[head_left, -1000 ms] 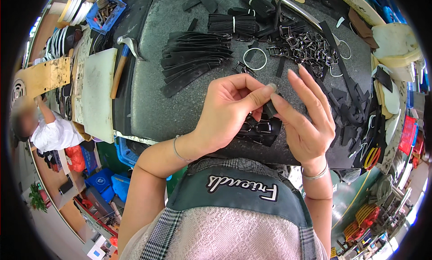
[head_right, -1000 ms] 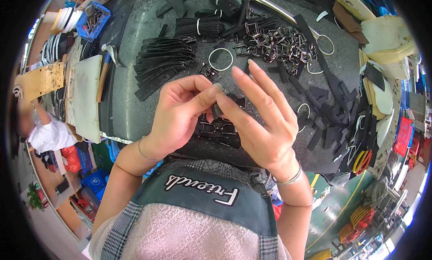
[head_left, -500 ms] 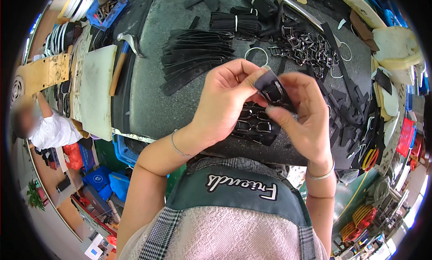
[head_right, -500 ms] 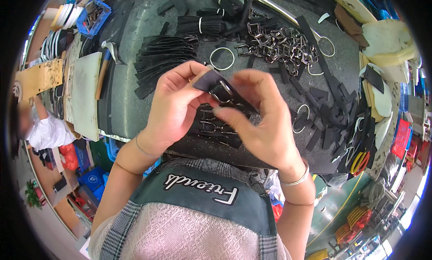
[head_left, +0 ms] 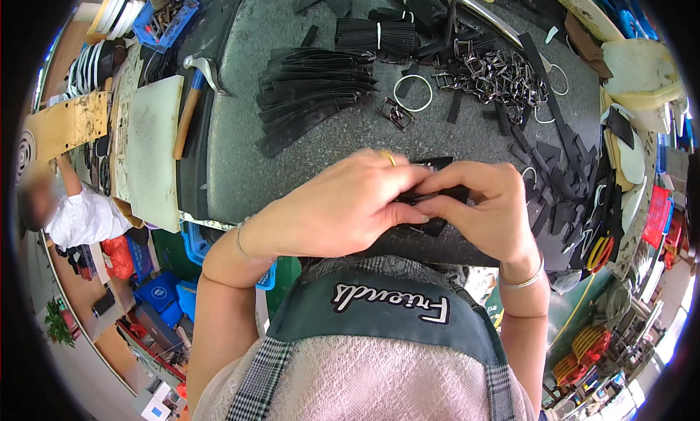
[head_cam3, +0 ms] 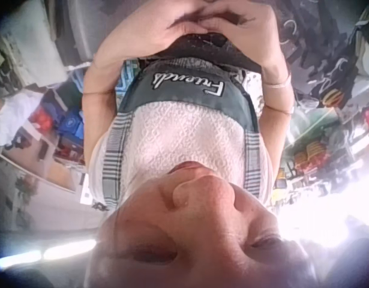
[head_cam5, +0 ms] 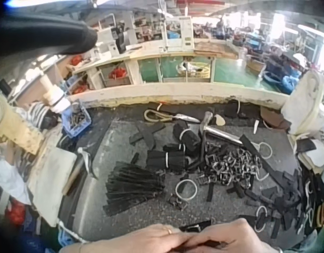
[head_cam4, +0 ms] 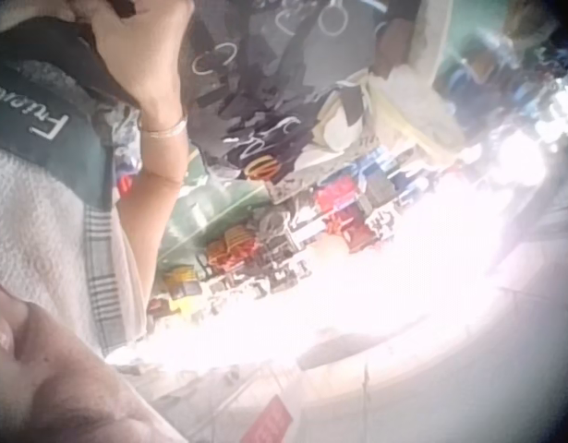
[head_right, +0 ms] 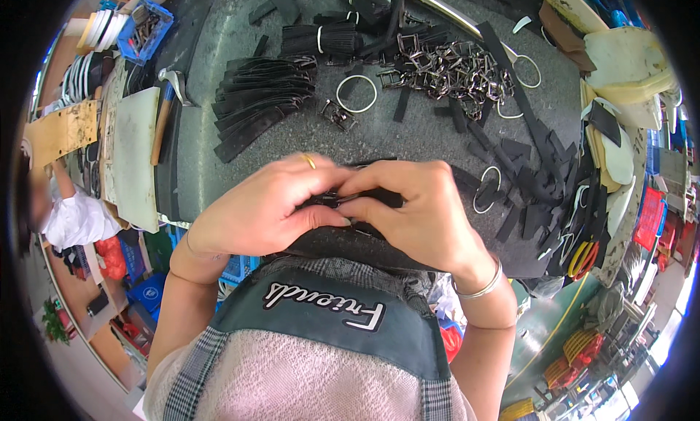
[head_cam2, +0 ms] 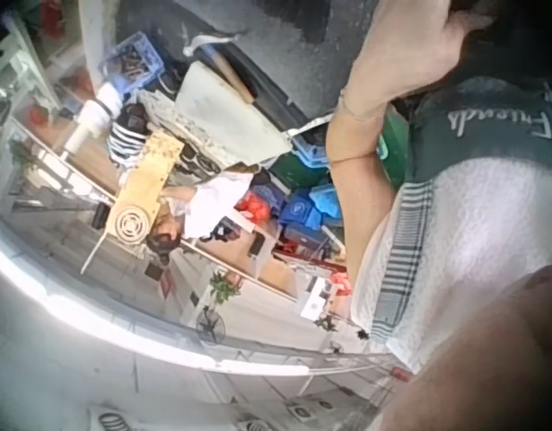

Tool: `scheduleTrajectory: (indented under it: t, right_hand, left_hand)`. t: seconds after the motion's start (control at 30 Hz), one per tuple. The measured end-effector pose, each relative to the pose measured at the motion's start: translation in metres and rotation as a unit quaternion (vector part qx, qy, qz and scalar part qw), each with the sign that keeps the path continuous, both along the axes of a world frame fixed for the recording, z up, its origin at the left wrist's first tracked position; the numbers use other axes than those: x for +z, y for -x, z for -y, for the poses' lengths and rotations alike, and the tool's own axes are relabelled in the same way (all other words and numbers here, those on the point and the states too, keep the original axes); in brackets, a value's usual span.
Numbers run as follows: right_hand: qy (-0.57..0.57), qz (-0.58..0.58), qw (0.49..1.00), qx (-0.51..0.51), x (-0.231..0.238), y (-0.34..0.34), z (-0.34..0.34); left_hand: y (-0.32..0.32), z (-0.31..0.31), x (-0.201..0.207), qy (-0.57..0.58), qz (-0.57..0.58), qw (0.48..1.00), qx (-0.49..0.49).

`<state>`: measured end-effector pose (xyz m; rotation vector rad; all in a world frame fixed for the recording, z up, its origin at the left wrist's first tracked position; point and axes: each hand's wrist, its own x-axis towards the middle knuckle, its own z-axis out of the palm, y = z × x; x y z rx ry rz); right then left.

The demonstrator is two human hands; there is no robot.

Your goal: The person is assembling leather strips and metal buckles for footwear components.

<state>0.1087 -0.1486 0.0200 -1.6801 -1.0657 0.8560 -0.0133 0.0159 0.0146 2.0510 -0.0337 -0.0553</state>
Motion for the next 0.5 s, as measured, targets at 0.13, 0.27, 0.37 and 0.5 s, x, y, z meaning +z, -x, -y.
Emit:
scheduleTrajectory:
  t: [0.13,0.27,0.37,0.5]
  right_hand:
    - [0.037,-0.161,0.971,-0.174,0.000,-0.035,-0.008]
    - [0.130,0.318,0.926,-0.155,-0.035,-0.054,-0.027]
    - [0.165,0.453,0.872,-0.080,-0.033,-0.051,-0.032]
    - [0.158,0.512,0.842,-0.065,-0.028,-0.051,-0.015]
  left_hand:
    - [-0.005,-0.013,0.017,0.155,-0.207,0.963,0.072]
    - [-0.013,-0.006,0.001,0.334,-0.160,0.920,0.128]
    - [-0.015,-0.003,-0.002,0.428,-0.149,0.876,0.163]
    - [-0.016,-0.010,-0.005,0.498,-0.157,0.839,0.153]
